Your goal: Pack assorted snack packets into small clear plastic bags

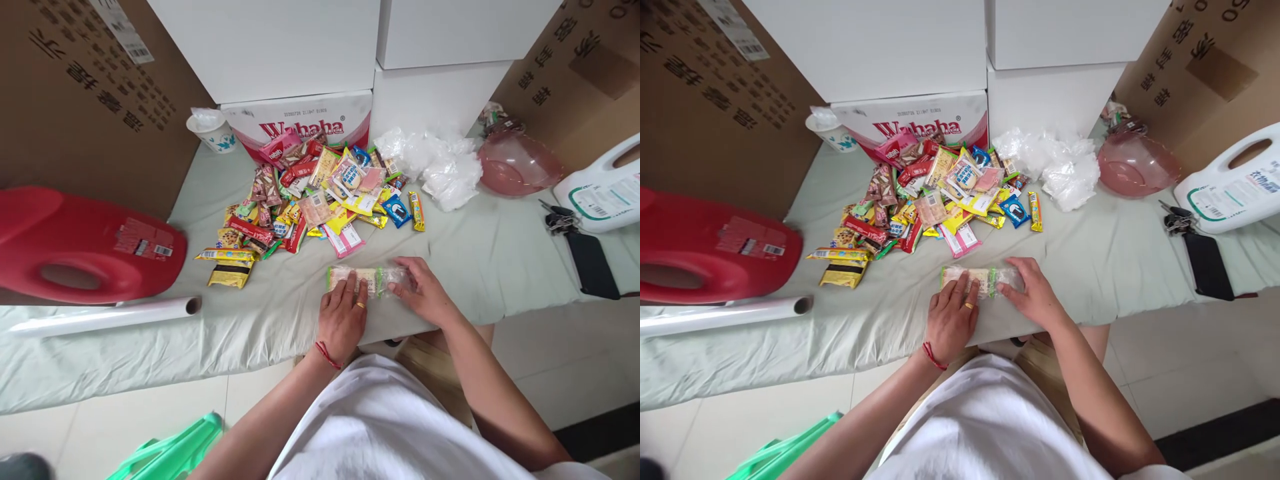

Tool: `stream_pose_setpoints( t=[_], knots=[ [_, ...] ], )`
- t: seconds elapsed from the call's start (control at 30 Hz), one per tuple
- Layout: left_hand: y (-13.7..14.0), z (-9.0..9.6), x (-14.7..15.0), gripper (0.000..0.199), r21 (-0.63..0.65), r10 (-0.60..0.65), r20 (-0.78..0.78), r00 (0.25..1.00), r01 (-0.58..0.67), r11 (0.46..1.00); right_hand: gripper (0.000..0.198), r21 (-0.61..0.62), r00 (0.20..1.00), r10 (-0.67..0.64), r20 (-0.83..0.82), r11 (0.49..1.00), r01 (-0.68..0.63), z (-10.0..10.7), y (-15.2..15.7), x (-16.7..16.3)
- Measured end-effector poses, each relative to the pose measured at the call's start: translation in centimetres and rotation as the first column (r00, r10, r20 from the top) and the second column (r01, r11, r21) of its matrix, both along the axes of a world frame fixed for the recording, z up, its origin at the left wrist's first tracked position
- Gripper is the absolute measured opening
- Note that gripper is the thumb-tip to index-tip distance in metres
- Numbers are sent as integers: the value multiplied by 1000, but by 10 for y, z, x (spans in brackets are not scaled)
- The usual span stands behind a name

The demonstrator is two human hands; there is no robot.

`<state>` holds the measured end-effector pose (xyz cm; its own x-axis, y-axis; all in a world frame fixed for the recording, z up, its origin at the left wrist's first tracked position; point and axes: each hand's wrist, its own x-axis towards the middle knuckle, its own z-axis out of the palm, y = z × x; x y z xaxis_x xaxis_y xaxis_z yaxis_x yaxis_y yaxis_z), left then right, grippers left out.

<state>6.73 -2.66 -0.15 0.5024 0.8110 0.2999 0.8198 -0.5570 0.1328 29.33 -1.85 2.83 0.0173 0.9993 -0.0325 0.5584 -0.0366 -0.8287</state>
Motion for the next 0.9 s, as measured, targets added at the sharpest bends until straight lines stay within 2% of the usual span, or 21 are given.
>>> stream_pose_setpoints(
  t=[0.07,0.13,0.2,0.27,0.33,0.4,0.5,0.57,0.63,0.73,0.8,0.9],
  knots=[
    [0,-1,-1,47,-32,-1,19,1000,2,999,40,-18,996,37,-78,999,-38,3,0,2],
    [0,-1,-2,50,-72,-3,23,1000,4,997,39,-51,993,2,-122,999,-8,3,0,9],
    [-1,-1,-2,55,-97,-7,4,1000,7,995,51,-98,982,-151,-112,985,140,0,0,19],
    [-3,-1,-2,60,-101,-9,-17,1000,8,995,52,-122,944,-328,-43,939,321,-2,1,27],
    [-6,-1,-1,64,-102,-9,-30,999,6,995,49,-109,910,-412,41,904,414,-3,4,27],
    [-8,-2,1,65,-105,-5,-44,999,0,994,50,-124,915,-379,137,910,396,0,8,19],
    [-9,-1,2,63,-123,-4,-65,998,-4,992,41,-261,954,-159,256,939,227,5,9,4],
    [-9,1,2,63,-132,-7,-76,997,-3,991,34,-299,970,-36,242,948,110,8,6,-3],
    [-9,3,2,63,-128,-11,-88,996,0,992,30,-228,978,-29,206,971,76,10,2,-5],
    [-9,5,3,62,-108,-15,-104,994,3,994,26,-99,972,-96,214,988,119,18,1,-14],
    [-9,5,4,62,-98,-16,-110,994,5,995,22,-97,964,-85,253,989,112,26,6,-28],
    [-11,1,5,56,-80,-28,-106,994,20,997,16,-149,933,6,361,987,51,36,20,-61]
  ],
)
